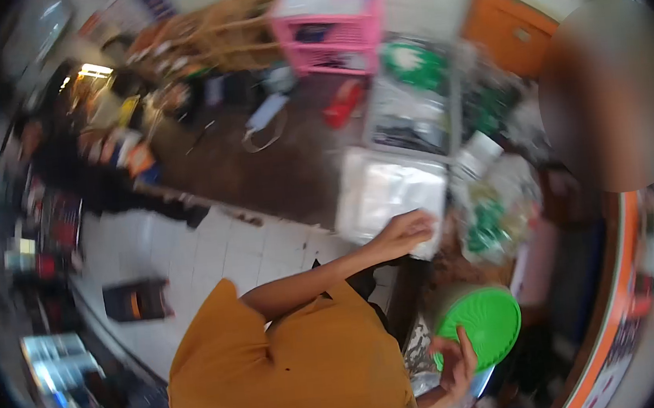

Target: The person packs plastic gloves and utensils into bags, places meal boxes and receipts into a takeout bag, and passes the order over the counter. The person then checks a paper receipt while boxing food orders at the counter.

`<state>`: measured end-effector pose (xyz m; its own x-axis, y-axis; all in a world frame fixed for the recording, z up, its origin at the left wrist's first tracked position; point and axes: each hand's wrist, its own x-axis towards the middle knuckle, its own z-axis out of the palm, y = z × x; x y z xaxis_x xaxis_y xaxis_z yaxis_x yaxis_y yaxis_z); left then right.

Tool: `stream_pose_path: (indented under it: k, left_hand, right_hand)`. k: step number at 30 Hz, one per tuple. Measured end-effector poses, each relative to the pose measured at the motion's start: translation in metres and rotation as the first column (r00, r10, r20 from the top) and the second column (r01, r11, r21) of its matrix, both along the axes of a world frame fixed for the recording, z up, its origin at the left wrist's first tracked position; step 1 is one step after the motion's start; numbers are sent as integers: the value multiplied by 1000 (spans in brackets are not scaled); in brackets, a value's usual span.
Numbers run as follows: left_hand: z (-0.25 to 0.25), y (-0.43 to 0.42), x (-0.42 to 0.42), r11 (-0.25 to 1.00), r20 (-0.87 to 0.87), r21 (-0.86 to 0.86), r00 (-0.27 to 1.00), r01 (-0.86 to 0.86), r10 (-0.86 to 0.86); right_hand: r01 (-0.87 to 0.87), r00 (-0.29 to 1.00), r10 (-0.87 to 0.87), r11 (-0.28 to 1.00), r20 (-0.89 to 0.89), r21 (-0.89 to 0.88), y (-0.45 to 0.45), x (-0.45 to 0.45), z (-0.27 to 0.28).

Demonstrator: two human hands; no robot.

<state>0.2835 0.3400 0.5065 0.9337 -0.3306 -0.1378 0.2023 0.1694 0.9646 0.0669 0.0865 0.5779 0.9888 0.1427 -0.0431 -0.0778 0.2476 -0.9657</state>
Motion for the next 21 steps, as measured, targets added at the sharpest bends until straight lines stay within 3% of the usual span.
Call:
stream_pose_path:
  k: [1,2,3,4,5,6,7,10,12,13,14,16,18,21]
  left_hand:
    - [-40,46,-38,982,12,7,982,-189,189]
    - [-64,102,-75,956,-70,100,956,-277,284]
    - [-64,148,-113,897,-52,79,897,-435,439]
    - [-46,187,-147,837,-140,161,828,-522,543]
    - [-27,227,-181,767,-221,240,736,-595,640]
    - [-39,285,-216,683,-223,277,646,-676,730]
    - [-17,312,-236,599,-198,362,569,-714,798]
    - [-10,371,-280,261,-239,233,205,-937,949]
    - [-17,408,-295,134,-295,189,74,-973,953]
    - [-23,428,-298,71,-322,165,14,-984,947]
    - [-32,450,-302,69,-352,154,11,-986,936]
    - [-51,503,-310,99,-341,158,40,-982,939]
    - [-71,573,-316,76,-325,188,11,-979,946]
    - [-104,688,-312,-12,-254,234,-74,-972,964]
  right_hand:
    - [-8,982,6,1000,-191,-7,31,31,2]
    - [-201,964,178,974,-196,-103,52,53,1]
    - [-367,921,324,908,-216,-202,66,72,1]
    - [-513,856,456,803,-243,-301,81,93,4]
    - [-577,813,516,775,-271,-256,101,112,11]
    - [-637,763,566,739,-311,-220,148,119,18]
    - [-686,727,629,671,-273,-282,167,138,9]
    - [-673,717,677,610,-166,-418,260,189,-4]
    - [-624,728,676,589,-109,-513,358,211,-22]
    - [-620,762,627,632,-163,-466,418,213,-22]
    - [-608,789,575,675,-219,-418,482,207,-24]
    - [-607,760,650,713,5,-350,610,202,-88]
    - [-480,770,637,630,52,-611,749,177,-106]
    - [-306,717,656,599,234,-740,951,150,-135]
